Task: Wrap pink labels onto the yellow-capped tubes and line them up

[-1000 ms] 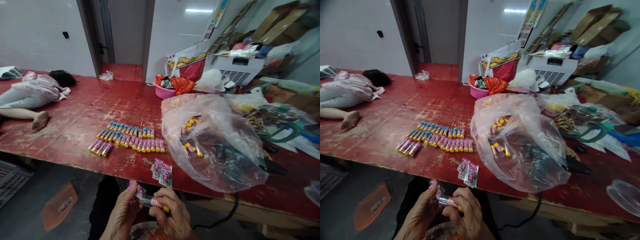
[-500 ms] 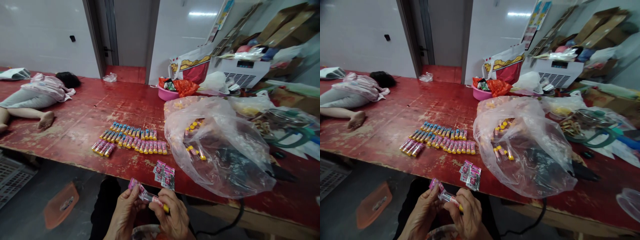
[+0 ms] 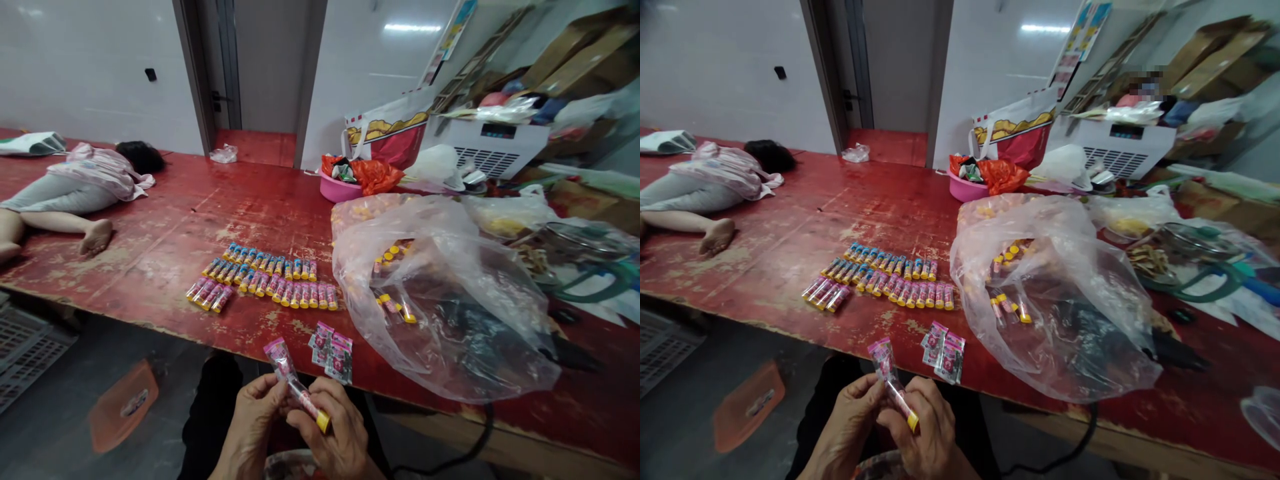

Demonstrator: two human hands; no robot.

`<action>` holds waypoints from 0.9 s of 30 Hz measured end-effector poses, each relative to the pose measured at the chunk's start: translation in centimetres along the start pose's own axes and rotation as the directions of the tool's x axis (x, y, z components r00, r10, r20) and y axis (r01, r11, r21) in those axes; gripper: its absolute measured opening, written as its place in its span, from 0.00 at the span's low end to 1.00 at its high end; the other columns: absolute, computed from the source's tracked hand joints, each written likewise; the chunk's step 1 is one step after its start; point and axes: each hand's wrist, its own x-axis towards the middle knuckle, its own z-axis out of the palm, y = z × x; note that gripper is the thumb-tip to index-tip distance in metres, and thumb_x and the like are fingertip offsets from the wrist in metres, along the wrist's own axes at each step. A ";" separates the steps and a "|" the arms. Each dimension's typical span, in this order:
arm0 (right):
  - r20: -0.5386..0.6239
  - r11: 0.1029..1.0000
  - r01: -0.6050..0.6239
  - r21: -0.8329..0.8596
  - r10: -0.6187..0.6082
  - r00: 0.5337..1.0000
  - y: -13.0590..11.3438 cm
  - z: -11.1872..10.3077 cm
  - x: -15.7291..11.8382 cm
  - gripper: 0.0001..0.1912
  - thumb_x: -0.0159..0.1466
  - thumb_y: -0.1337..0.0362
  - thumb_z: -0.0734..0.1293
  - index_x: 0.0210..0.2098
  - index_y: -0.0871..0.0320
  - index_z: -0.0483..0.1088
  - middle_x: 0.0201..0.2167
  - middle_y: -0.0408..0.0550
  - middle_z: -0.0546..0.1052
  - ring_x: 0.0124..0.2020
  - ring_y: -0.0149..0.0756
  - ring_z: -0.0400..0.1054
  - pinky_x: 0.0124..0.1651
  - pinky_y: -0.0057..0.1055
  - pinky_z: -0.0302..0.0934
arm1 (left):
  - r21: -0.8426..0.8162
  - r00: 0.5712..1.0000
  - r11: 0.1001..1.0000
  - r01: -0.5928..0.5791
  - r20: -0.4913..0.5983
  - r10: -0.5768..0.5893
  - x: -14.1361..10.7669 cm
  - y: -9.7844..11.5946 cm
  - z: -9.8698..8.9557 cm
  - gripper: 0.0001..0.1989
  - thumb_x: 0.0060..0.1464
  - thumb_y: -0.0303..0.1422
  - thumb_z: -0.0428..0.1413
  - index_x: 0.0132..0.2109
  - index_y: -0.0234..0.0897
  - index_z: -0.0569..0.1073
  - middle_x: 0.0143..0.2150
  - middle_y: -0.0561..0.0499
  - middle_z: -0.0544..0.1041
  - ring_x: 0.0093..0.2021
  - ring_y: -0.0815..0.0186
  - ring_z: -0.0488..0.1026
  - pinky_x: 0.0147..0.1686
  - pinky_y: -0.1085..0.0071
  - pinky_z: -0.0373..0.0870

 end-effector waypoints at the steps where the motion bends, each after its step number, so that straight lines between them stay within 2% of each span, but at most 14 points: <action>1: 0.026 0.999 -0.013 0.049 0.012 1.000 -0.3 0.0 0.4 0.09 0.67 0.58 0.65 0.41 0.58 0.66 0.34 0.48 0.73 0.33 0.34 0.72 0.35 0.29 0.69 | -0.011 1.000 1.000 0.009 0.010 -0.009 0.1 -0.1 -0.2 0.16 0.33 0.37 0.72 0.29 0.32 0.81 0.20 0.48 0.78 0.19 0.71 0.72 0.24 0.78 0.69; 5: 0.178 0.984 -0.057 0.168 0.027 0.984 -0.6 0.0 0.7 0.07 0.67 0.66 0.61 0.44 0.61 0.64 0.39 0.53 0.71 0.39 0.36 0.70 0.40 0.32 0.70 | -0.028 0.998 0.999 0.036 0.049 -0.034 0.3 -0.3 -0.6 0.16 0.35 0.37 0.72 0.31 0.31 0.81 0.23 0.47 0.79 0.22 0.70 0.73 0.27 0.78 0.69; 9: 0.124 0.994 -0.043 0.103 0.030 0.992 -0.2 0.2 0.2 0.08 0.65 0.72 0.62 0.44 0.61 0.64 0.40 0.53 0.71 0.42 0.38 0.70 0.43 0.33 0.70 | -0.013 0.996 0.999 0.039 0.081 -0.038 0.1 -0.2 -0.5 0.14 0.36 0.37 0.71 0.29 0.31 0.81 0.23 0.46 0.80 0.23 0.67 0.74 0.29 0.74 0.70; 11: 0.099 0.997 -0.023 0.077 0.016 0.995 -0.2 0.4 0.3 0.07 0.65 0.72 0.63 0.43 0.61 0.65 0.38 0.53 0.71 0.41 0.37 0.70 0.42 0.32 0.71 | 0.022 0.999 1.000 0.015 0.052 -0.016 -0.1 0.0 -0.3 0.15 0.35 0.37 0.72 0.28 0.31 0.81 0.22 0.46 0.80 0.22 0.68 0.74 0.28 0.75 0.69; 14: 0.059 1.000 0.026 0.010 -0.027 0.998 -0.2 0.5 0.6 0.11 0.66 0.70 0.62 0.49 0.63 0.65 0.41 0.56 0.73 0.44 0.40 0.72 0.41 0.33 0.72 | 0.082 1.000 0.996 -0.028 0.009 0.027 -0.4 0.3 0.1 0.16 0.33 0.38 0.72 0.28 0.32 0.81 0.21 0.48 0.79 0.21 0.69 0.72 0.26 0.77 0.67; 17: 0.122 0.994 0.104 0.025 -0.106 0.987 -0.1 0.4 0.9 0.14 0.66 0.72 0.61 0.52 0.63 0.66 0.43 0.57 0.75 0.47 0.43 0.72 0.45 0.37 0.73 | 0.120 0.999 0.991 -0.052 -0.004 0.052 -0.3 0.3 0.0 0.16 0.32 0.39 0.72 0.27 0.33 0.81 0.20 0.50 0.78 0.20 0.71 0.71 0.25 0.77 0.66; 19: 0.161 0.992 0.049 0.114 -0.067 0.985 0.0 0.3 1.1 0.14 0.65 0.73 0.60 0.50 0.61 0.67 0.41 0.55 0.75 0.44 0.41 0.73 0.44 0.36 0.73 | 0.159 0.997 0.985 -0.072 -0.005 0.074 0.0 0.0 -0.4 0.17 0.32 0.40 0.72 0.27 0.32 0.81 0.21 0.49 0.78 0.21 0.71 0.70 0.25 0.78 0.66; 22: 0.175 0.969 -0.105 0.223 0.066 0.982 0.0 0.2 1.4 0.13 0.65 0.72 0.61 0.48 0.59 0.67 0.40 0.52 0.74 0.40 0.37 0.73 0.42 0.32 0.72 | 0.205 0.997 0.976 -0.078 -0.004 0.081 0.7 -0.6 -1.2 0.21 0.34 0.45 0.70 0.30 0.31 0.81 0.21 0.48 0.78 0.21 0.72 0.69 0.25 0.78 0.65; 27: 0.232 0.949 -0.183 0.257 0.123 0.965 -0.1 0.0 2.0 0.11 0.64 0.71 0.62 0.46 0.58 0.68 0.39 0.50 0.74 0.40 0.36 0.72 0.42 0.29 0.71 | 0.174 0.998 0.983 -0.054 -0.009 0.056 1.2 -0.9 -1.8 0.20 0.40 0.45 0.68 0.37 0.33 0.82 0.25 0.48 0.79 0.24 0.70 0.70 0.28 0.77 0.66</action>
